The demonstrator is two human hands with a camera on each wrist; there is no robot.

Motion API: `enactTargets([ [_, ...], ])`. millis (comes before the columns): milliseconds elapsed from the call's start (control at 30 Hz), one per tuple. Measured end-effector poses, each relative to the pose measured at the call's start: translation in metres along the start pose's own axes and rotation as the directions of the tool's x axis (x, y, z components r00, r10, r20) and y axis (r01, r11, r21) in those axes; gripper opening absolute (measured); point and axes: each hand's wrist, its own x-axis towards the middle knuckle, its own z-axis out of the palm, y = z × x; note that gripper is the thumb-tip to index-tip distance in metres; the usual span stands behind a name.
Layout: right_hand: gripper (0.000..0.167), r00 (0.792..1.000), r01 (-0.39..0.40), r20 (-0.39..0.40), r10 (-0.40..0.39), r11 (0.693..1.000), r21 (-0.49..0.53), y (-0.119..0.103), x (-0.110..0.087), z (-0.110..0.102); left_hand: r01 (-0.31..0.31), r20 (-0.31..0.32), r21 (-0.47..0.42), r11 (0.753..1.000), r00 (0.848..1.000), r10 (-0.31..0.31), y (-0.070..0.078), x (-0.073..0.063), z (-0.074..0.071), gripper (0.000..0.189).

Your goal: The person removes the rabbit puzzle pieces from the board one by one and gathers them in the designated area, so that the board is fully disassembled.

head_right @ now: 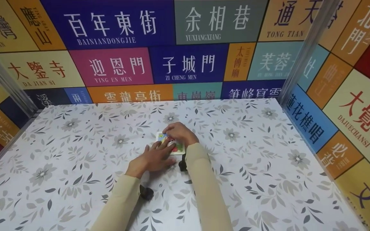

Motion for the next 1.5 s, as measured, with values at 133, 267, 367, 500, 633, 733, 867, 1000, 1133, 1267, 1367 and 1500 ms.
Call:
enactTargets([
  [133, 0.029, 1.0, 0.016, -0.004, -0.016, 1.0, -0.015, 0.0, -0.001, -0.001, 0.0, -0.004, 0.009, 1.0, 1.0, 0.0, 0.0, 0.0, 0.0, 0.066],
  [267, 0.029, 1.0, 0.026, -0.004, -0.026, 0.999, -0.021, 0.0, 0.0, -0.001, 0.001, -0.007, 0.013, 1.0, 1.0, -0.001, 0.0, 0.0, -0.001, 0.065],
  [367, 0.029, 1.0, 0.012, 0.007, -0.012, 1.0, -0.009, 0.0, 0.001, -0.001, -0.002, -0.012, 0.007, 1.0, 1.0, 0.002, -0.001, -0.001, -0.001, 0.063],
  [500, 0.029, 0.999, -0.013, 0.036, 0.012, 1.0, 0.017, -0.002, 0.003, -0.001, -0.009, -0.024, -0.008, 1.0, 1.0, 0.009, -0.001, -0.002, 0.0, 0.063],
  [633, 0.031, 0.997, 0.044, 0.06, -0.044, 0.999, 0.002, -0.001, 0.003, -0.003, -0.003, -0.032, 0.0, 1.0, 0.999, 0.003, 0.0, -0.002, 0.001, 0.062],
  [733, 0.03, 0.996, 0.077, 0.057, -0.076, 0.997, -0.021, 0.0, 0.003, -0.004, 0.002, -0.026, 0.011, 1.0, 1.0, -0.002, 0.0, -0.001, 0.001, 0.062],
  [867, 0.03, 0.996, 0.062, 0.056, -0.062, 0.998, -0.004, 0.001, 0.005, -0.004, 0.009, -0.011, 0.002, 1.0, 1.0, -0.009, 0.0, -0.001, 0.001, 0.062],
  [1000, 0.031, 0.996, 0.061, 0.065, -0.062, 0.998, 0.005, -0.001, 0.004, -0.004, 0.001, -0.011, 0.009, 1.0, 1.0, -0.001, 0.001, -0.002, -0.001, 0.062],
  [1133, 0.03, 0.995, 0.072, 0.062, -0.072, 0.997, -0.004, -0.003, 0.003, -0.003, -0.006, -0.013, 0.016, 1.0, 1.0, 0.007, 0.0, -0.002, -0.001, 0.063],
  [1267, 0.028, 0.989, 0.143, 0.042, -0.142, 0.99, -0.012, -0.007, 0.001, 0.003, -0.002, -0.008, 0.01, 1.0, 1.0, 0.002, -0.001, -0.003, -0.001, 0.063],
  [1367, 0.025, 0.981, 0.19, -0.021, -0.19, 0.982, -0.022, -0.012, 0.0, 0.009, 0.001, -0.004, 0.006, 1.0, 1.0, 0.0, -0.002, -0.004, -0.001, 0.063],
  [1500, 0.017, 0.979, 0.17, -0.122, -0.165, 0.985, 0.026, -0.013, 0.002, 0.016, -0.005, 0.003, -0.005, 1.0, 1.0, 0.005, -0.002, -0.003, -0.001, 0.063],
])
